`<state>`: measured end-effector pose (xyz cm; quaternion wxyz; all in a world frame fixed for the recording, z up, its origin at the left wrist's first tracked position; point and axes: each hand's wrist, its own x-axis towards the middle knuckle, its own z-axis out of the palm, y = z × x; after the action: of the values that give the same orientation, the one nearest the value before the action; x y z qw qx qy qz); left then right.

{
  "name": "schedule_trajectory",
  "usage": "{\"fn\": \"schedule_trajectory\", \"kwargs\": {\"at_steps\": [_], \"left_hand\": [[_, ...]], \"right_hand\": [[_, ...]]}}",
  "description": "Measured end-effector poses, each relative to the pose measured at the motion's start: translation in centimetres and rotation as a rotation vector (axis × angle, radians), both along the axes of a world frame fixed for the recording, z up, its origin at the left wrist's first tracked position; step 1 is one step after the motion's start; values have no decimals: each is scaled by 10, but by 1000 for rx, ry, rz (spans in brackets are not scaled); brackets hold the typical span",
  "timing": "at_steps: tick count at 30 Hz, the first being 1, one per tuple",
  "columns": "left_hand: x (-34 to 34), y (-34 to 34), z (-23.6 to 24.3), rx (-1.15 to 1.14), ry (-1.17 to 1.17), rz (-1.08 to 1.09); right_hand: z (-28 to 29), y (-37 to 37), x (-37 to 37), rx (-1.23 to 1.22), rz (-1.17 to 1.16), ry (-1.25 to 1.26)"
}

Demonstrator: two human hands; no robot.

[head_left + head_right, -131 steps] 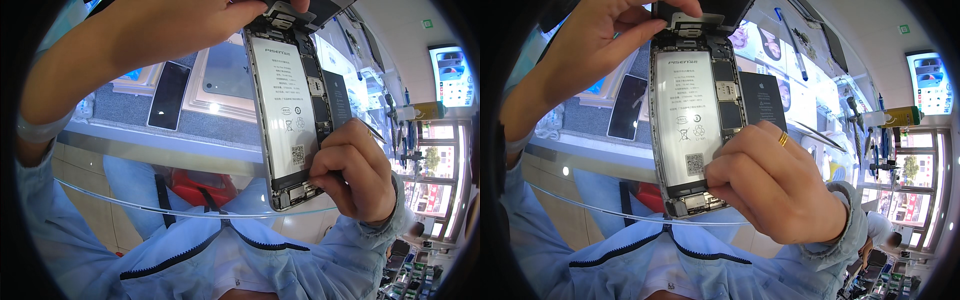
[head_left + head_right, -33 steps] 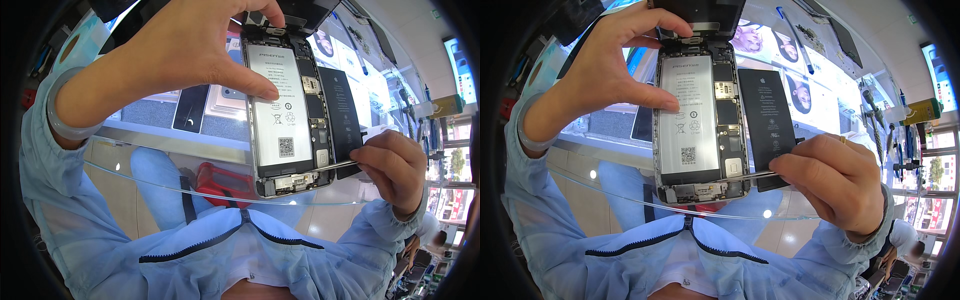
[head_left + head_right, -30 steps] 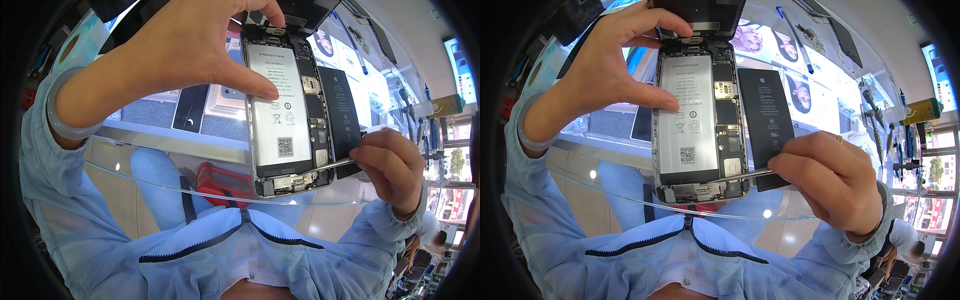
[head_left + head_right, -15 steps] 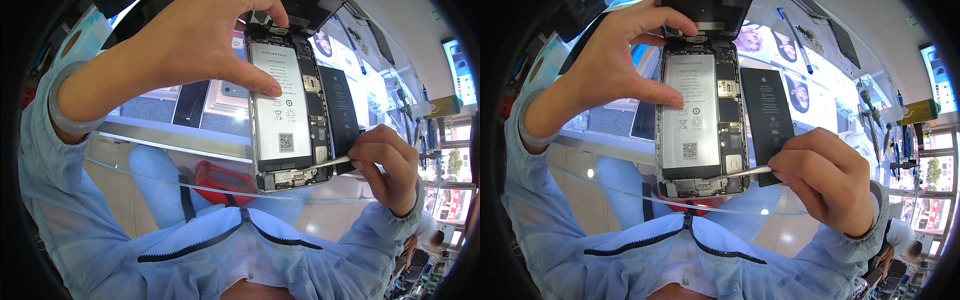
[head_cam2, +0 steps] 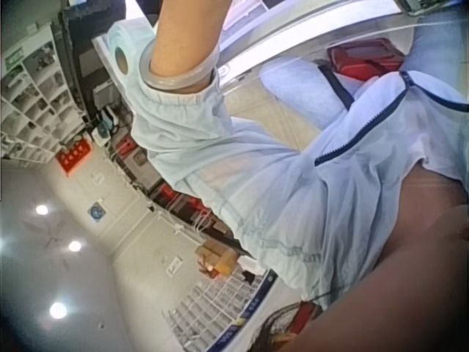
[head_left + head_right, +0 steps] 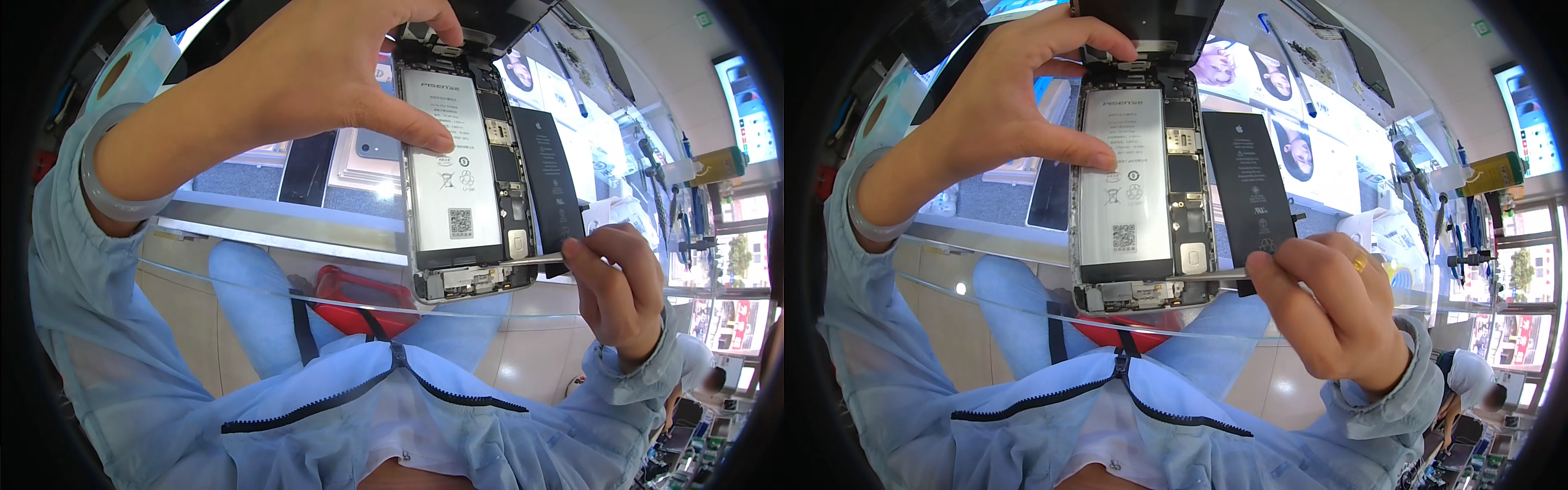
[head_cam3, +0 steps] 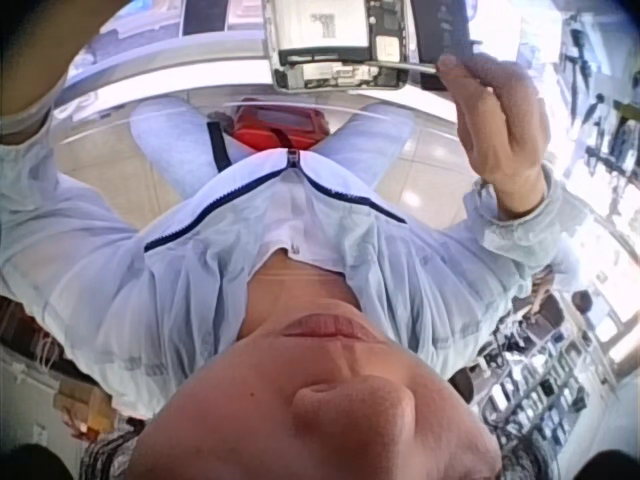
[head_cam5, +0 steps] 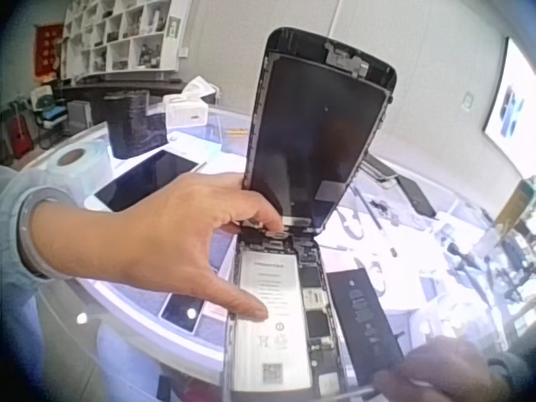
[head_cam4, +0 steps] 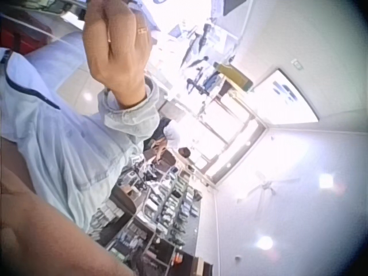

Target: The person disassembles a smartphone, removes the back cover, and detaches internal components using a metal prying tool. They then apply a liquid from a small bottle to the battery area and continue prying to separate parts.

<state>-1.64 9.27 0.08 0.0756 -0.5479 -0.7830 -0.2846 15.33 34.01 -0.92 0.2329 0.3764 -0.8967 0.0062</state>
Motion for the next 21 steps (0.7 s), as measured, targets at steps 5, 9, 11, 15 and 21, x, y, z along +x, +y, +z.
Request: {"fn": "schedule_trajectory", "kwargs": {"at_steps": [5,9,11,15,21], "left_hand": [[-6,-1,-2,-18,20,-26],[-2,1,-1,-26,15,-17],[-4,1,0,-69,25,-16],[-5,1,-22,5,17,29],[13,3,-30,37,73,-34]], "right_hand": [[3,-9,6,-209,-47,-169],[20,-24,10,-243,-277,-380],[28,-25,13,-227,-310,-494],[40,-24,2,-261,-305,-697],[31,-27,3,-255,-351,-680]]}}
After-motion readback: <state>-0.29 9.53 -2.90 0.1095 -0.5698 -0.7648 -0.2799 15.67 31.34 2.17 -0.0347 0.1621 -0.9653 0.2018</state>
